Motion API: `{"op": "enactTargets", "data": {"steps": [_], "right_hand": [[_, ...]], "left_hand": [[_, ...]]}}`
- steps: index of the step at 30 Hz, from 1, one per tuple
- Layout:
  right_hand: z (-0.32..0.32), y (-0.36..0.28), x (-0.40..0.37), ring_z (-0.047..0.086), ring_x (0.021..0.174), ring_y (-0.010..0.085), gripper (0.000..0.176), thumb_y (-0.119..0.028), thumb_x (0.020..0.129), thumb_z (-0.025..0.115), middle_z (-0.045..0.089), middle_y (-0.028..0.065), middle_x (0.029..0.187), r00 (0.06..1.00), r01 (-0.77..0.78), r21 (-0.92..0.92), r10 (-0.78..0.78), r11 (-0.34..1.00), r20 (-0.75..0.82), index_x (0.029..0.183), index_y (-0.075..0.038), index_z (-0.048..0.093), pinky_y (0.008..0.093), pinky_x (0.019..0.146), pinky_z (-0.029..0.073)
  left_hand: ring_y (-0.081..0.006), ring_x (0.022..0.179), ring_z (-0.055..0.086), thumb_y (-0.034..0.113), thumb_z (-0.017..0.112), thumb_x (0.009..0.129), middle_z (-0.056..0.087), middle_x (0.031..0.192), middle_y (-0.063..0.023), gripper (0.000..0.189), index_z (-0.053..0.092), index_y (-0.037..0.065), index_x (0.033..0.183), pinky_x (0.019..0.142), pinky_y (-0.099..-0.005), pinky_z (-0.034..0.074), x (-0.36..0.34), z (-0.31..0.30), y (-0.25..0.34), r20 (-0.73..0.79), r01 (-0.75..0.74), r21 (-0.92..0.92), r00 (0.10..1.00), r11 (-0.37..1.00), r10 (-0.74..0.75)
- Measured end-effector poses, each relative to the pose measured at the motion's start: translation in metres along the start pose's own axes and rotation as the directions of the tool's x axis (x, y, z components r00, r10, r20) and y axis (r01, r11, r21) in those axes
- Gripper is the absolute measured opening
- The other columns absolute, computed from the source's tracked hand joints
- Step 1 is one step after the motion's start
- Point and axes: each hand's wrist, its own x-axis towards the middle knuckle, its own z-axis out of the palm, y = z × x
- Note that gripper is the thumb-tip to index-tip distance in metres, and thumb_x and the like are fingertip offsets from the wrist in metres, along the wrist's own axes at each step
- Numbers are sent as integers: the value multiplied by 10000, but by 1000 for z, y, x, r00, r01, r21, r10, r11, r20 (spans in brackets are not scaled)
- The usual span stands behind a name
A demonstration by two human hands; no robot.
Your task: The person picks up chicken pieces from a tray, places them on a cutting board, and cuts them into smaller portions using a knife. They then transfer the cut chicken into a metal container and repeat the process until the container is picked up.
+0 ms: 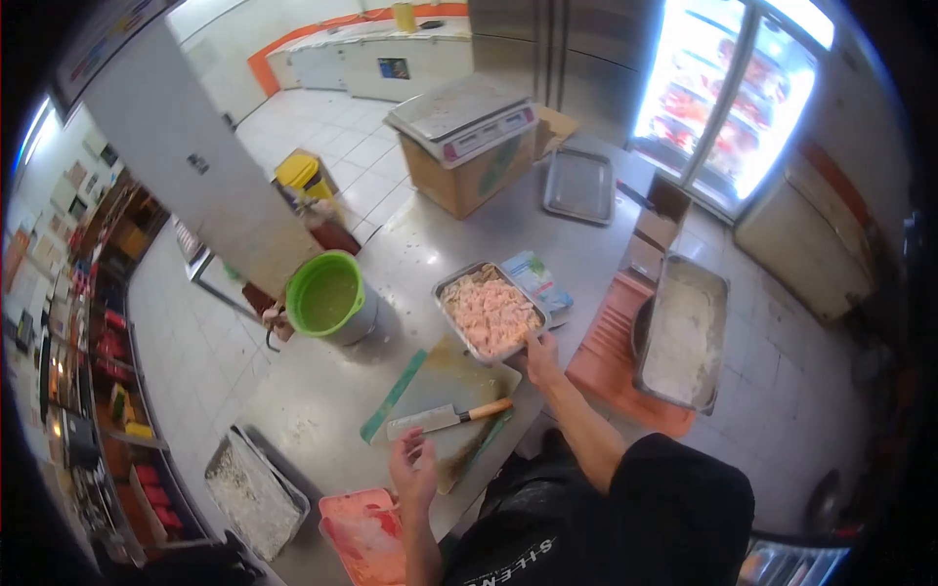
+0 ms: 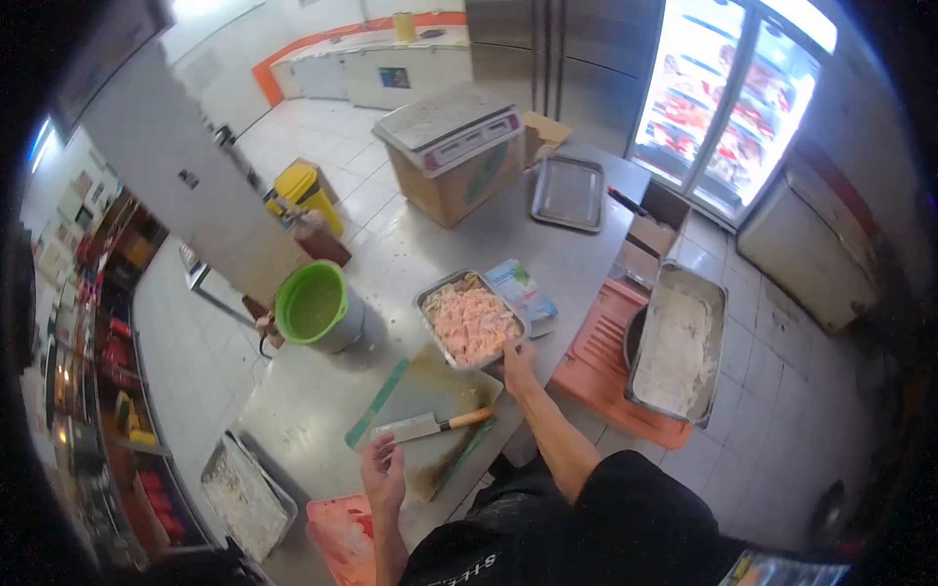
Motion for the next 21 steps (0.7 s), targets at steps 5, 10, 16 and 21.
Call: {"op": "enactTargets", "data": {"steps": [5, 10, 16, 21], "right_hand": [[-78, -87, -121, 720, 844, 183, 246, -114, 981, 636, 707, 82, 1047, 999, -2, 40, 3, 999, -40, 1206, -17, 624, 332, 638, 621], [-155, -86, -167, 728, 872, 178, 226, -111, 968, 658, 710, 84, 1034, 973, 209, 220, -181, 953, -143, 1162, 0, 632, 346, 712, 641], [-259, 14, -259, 602, 738, 104, 201, -153, 958, 671, 678, 69, 915, 808, 209, -123, -242, 970, -536, 1042, 30, 660, 273, 651, 498], [-380, -18, -330, 498, 1348, 359, 472, -202, 917, 749, 435, 225, 1488, 902, 378, 123, -336, 918, -271, 1352, -137, 579, 484, 1030, 511]], "left_hand": [[-194, 1159, 604, 221, 622, 1021, 541, 1414, -145, 483, 463, 59, 1447, 951, -334, 491, -2, 81, 0, 365, 260, -238, 917, 936, -162], [-312, 1301, 543, 426, 593, 1018, 410, 1539, -168, 799, 173, 106, 1617, 1096, -429, 421, 28, 187, -31, 764, 475, -539, 624, 695, 165], [-294, 1317, 536, 214, 782, 914, 502, 1459, -176, 808, 279, 40, 1521, 1089, -438, 465, -17, 241, -89, 935, 217, -190, 338, 958, 109], [-212, 1187, 615, 310, 824, 886, 613, 1312, -143, 722, 476, -24, 1424, 1003, -376, 517, -123, 311, -157, 934, 68, -4, 357, 998, -21]]}}
